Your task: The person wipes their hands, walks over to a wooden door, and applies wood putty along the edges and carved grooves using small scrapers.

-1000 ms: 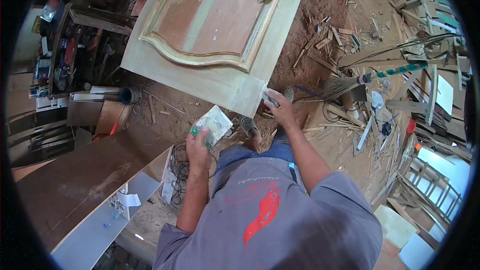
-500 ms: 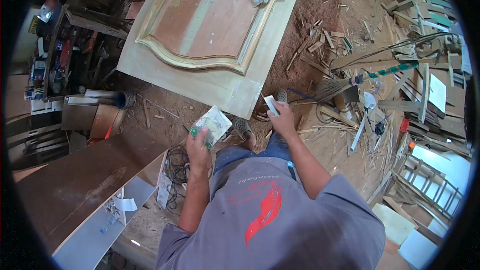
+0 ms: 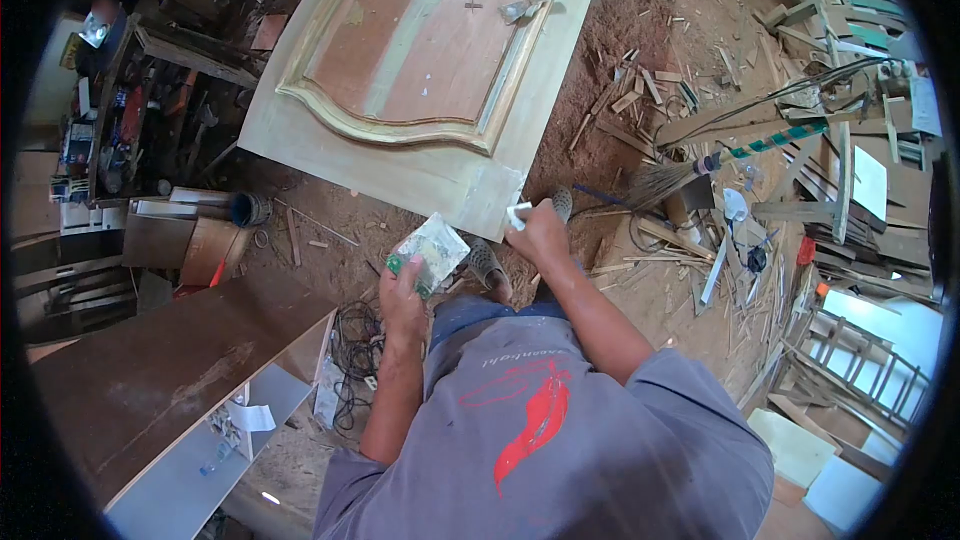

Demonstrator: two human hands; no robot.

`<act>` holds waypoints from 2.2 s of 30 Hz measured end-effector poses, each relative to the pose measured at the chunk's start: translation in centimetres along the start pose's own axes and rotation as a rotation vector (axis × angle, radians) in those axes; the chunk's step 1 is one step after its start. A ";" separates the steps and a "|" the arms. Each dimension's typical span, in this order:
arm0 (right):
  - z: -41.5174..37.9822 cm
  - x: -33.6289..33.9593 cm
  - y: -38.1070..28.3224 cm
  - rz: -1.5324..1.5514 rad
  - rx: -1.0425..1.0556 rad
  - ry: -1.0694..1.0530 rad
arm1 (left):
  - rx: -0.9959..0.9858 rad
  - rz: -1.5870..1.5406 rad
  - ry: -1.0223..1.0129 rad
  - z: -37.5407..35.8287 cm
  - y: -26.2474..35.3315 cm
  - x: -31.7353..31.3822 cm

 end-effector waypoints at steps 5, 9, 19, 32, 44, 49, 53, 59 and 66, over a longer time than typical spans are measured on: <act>3.3 0.7 0.1 0.015 0.016 0.106 | 0.010 -0.022 0.013 0.1 -0.4 0.7; 2.3 -1.3 -0.1 -0.091 0.000 -0.034 | 0.021 -0.050 0.006 -0.1 0.1 0.5; 0.9 -1.7 11.1 0.685 0.069 -0.148 | 0.011 -0.011 0.065 -0.3 0.8 1.2; 2.2 -6.2 11.5 0.775 0.120 -0.361 | 0.050 0.172 0.044 -0.7 0.6 -1.2; 3.5 -9.5 10.7 0.902 0.072 0.092 | 0.059 0.154 0.035 -1.3 0.3 -2.7; 2.6 -12.9 13.2 0.620 -0.055 0.067 | 0.077 0.153 0.068 -2.1 0.4 -3.0; -0.4 -7.6 12.3 0.397 -0.067 0.280 | 0.049 0.114 0.032 -1.7 0.0 -2.7; -0.9 -1.9 4.7 0.271 -0.052 0.227 | 0.031 0.122 0.006 -1.2 -0.6 -2.3; -0.3 -3.3 1.8 0.070 -0.011 0.015 | 0.035 0.031 -0.055 -1.4 -0.2 -2.9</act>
Point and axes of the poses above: each hand's wrist, its own z-axis towards the middle knuckle, its own x-axis out of the back of the hand, y = z × x, the point moved 6 cm from there along z, towards the middle knuckle, and after that the axes turned 1 degree about -z, right-handed, at the moved point
